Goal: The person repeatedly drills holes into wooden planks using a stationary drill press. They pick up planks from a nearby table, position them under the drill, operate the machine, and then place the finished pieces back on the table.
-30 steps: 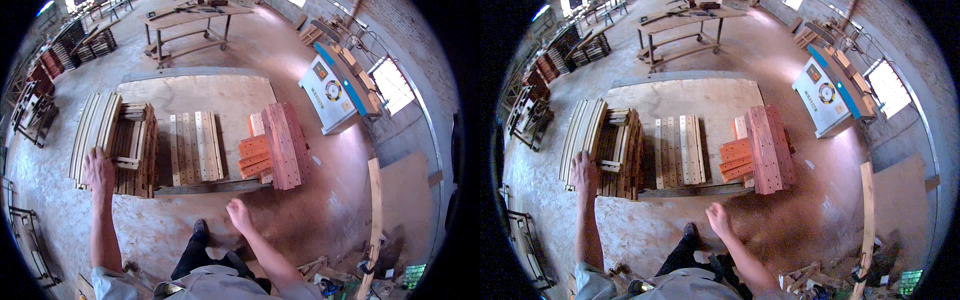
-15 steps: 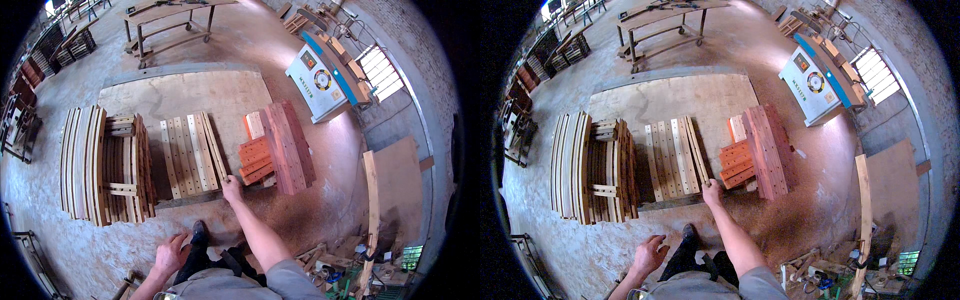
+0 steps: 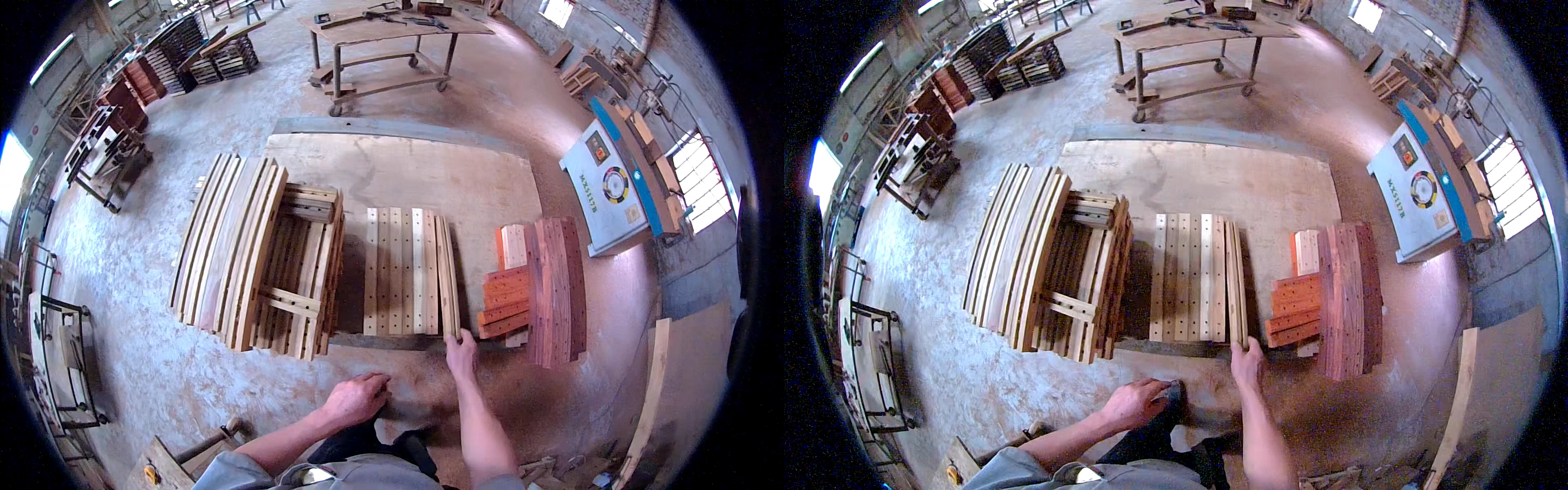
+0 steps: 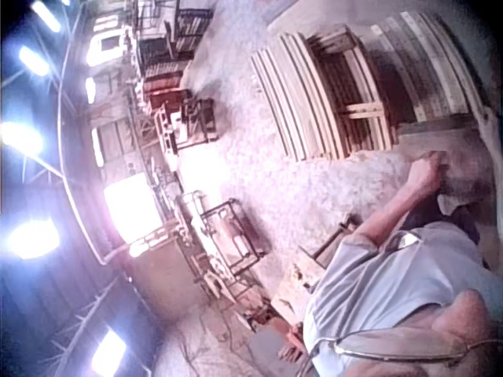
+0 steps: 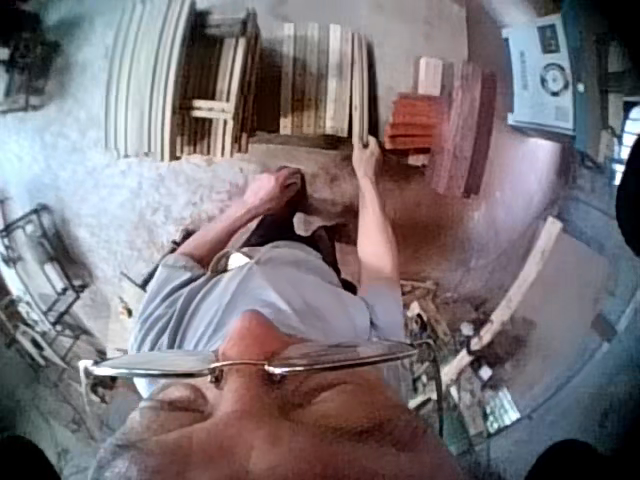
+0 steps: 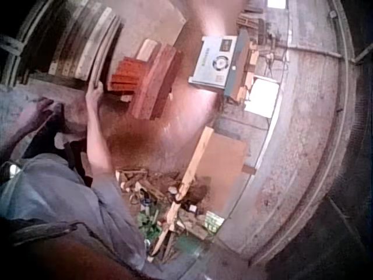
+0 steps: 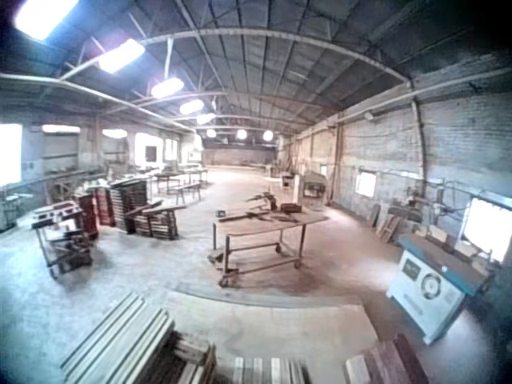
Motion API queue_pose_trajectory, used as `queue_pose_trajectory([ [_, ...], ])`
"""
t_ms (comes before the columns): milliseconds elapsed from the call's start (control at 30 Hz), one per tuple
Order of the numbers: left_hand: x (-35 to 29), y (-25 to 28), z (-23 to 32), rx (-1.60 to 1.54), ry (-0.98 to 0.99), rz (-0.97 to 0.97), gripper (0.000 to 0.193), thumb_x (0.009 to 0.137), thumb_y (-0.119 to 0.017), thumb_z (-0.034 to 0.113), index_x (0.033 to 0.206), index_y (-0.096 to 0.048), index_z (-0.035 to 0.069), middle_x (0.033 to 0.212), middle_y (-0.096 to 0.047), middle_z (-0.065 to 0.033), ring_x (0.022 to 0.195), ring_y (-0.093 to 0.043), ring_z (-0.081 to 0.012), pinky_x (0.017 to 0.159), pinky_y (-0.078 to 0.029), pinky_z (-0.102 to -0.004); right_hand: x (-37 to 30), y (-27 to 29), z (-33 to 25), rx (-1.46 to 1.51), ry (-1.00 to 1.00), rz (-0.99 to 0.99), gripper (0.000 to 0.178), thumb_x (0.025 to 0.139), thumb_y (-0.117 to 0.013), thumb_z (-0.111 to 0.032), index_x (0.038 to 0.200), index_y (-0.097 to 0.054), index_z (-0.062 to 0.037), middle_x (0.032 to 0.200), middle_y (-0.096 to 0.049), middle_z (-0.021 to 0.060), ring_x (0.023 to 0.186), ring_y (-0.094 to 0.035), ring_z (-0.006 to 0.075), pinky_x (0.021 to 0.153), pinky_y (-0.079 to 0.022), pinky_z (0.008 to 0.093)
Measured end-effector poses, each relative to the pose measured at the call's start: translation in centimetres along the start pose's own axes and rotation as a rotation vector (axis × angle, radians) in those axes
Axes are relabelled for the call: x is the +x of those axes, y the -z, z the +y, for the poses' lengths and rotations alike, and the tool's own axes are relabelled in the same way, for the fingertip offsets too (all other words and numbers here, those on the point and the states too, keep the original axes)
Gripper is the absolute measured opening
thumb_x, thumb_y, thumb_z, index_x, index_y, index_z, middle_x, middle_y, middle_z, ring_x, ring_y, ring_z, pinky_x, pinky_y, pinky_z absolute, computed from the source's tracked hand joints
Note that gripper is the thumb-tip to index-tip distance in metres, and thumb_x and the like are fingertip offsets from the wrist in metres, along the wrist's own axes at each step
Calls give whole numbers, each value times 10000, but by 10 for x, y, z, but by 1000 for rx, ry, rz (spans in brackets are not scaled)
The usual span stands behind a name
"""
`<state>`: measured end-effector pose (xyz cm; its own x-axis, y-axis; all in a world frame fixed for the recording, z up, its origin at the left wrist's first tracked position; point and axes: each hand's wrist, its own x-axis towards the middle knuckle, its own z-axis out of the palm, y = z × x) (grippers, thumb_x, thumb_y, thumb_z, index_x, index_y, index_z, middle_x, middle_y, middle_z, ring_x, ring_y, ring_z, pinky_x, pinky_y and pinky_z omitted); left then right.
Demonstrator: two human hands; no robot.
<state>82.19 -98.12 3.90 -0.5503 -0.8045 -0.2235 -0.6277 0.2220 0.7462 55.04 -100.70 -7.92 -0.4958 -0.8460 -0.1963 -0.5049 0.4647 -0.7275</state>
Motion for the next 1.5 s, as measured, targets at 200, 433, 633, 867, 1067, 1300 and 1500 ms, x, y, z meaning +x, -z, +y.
queue_pose_trajectory([
  [200, 14, -39, 14, -107, 31, -147, 392, 869, -582, 294, 1198, -557, 83, 1038, -629, -204, 931, -614, -389, 817, -509, -463, -82, 24, 24, 982, -508, -271, 279, 937, -544, -261, 1101, -541, -36, 891, -637, 85, 701, -626, 174, 617, -519, 326],
  [433, 50, -48, 47, -346, 145, -150, 537, 904, -569, 339, 1315, -466, 10, 1201, -600, -195, 1086, -601, -306, 909, -480, -376, -177, 85, 26, 1084, -530, -360, 263, 944, -512, -188, 1120, -533, 8, 990, -636, 127, 787, -621, 211, 706, -519, 343],
  [633, 60, -67, 96, -1049, 159, 46, 542, 909, -598, 240, 1335, -399, -30, 1193, -565, -132, 1024, -581, -219, 841, -497, -354, -270, 129, 71, 882, -242, -220, 360, 900, -549, -50, 1239, -463, 34, 1046, -622, 127, 875, -623, 180, 763, -523, 327],
  [867, -4, -159, 197, -1336, 143, -122, 285, 926, -544, 228, 1132, -525, 32, 1082, -616, -135, 998, -622, -300, 863, -510, -433, -385, 215, 145, 374, -83, 225, 504, 797, -666, -2, 1253, -451, 4, 1129, -567, 122, 873, -605, 200, 798, -508, 301],
  [1067, -65, -262, 302, -1311, 87, -435, 387, 916, -543, 378, 1172, -541, 86, 1108, -617, -93, 1044, -594, -290, 900, -465, -461, -499, 302, 199, 870, -204, 539, 421, 843, -613, 5, 1239, -471, 20, 1081, -585, 116, 974, -591, 181, 820, -508, 313],
  [1300, -121, -391, 427, -1120, 43, -749, 370, 857, -635, 373, 1118, -571, 118, 1045, -618, -42, 962, -591, -221, 807, -489, -386, -616, 383, 272, 874, -215, 899, 420, 877, -532, 22, 1286, -432, 24, 996, -583, 131, 824, -628, 212, 733, -549, 368],
  [1500, -171, -489, 503, -1117, 63, -1062, 284, 863, -630, 297, 1062, -593, 99, 998, -627, -49, 860, -600, -180, 764, -533, -365, -696, 431, 310, 843, -151, 1263, 419, 889, -527, 34, 1294, -439, -26, 1032, -579, 123, 829, -616, 189, 722, -550, 342],
])
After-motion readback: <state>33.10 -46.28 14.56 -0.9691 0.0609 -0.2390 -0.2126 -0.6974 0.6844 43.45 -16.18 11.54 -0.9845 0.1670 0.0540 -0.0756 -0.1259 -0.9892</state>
